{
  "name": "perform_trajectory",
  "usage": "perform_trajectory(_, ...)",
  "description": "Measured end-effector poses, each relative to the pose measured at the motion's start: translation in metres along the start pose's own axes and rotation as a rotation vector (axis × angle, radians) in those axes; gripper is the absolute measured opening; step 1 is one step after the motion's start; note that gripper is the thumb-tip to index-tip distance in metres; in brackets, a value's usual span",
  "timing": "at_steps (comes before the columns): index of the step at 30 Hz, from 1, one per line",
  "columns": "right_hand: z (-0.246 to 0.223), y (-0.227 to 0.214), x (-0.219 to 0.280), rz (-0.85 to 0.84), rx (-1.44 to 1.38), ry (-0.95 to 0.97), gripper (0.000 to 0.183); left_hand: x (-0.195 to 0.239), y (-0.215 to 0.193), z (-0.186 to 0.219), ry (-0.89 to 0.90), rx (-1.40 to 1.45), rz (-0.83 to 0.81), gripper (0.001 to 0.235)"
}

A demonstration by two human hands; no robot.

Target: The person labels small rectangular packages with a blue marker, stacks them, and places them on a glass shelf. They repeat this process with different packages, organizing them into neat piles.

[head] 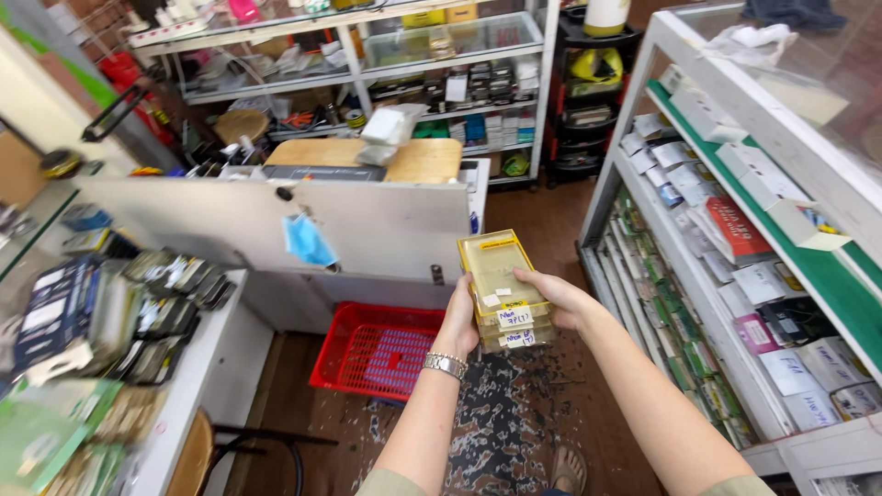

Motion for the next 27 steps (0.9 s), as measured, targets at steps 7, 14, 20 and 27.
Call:
perform_trajectory(7,-0.068,-0.094,-0.055,0.066,-0.062,-0.001,0.055,-0.095,0.091,-0.01,-0.09,-0.072,-0.006,0.063)
perform_trajectory(14,-0.167,-0.167,-0.142,0.037,-0.039,0.004,0.056,-0.217,0.173,0.011,0.02,-0.071,-0.002,0.063)
perform_trajectory(20,-0.239,-0.202,-0.222,-0.03,-0.044,0.011,0.055,-0.313,0.213,0.037,0.037,-0.047,0.114,0.061)
perform_trajectory(27,-0.302,-0.204,-0.341,-0.097,-0.04,0.042,0.055,-0.434,0.217,0.089,0.066,0.039,0.114,0.056)
Point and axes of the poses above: each hand's wrist, its own x-axis away from the middle knuckle, its own y-axis out of the palm, z = x × y, the point moved 4 cm from there along -x, towards the middle knuckle, and after that the axes turned 10 degrees about z, right-handed, at the moved point
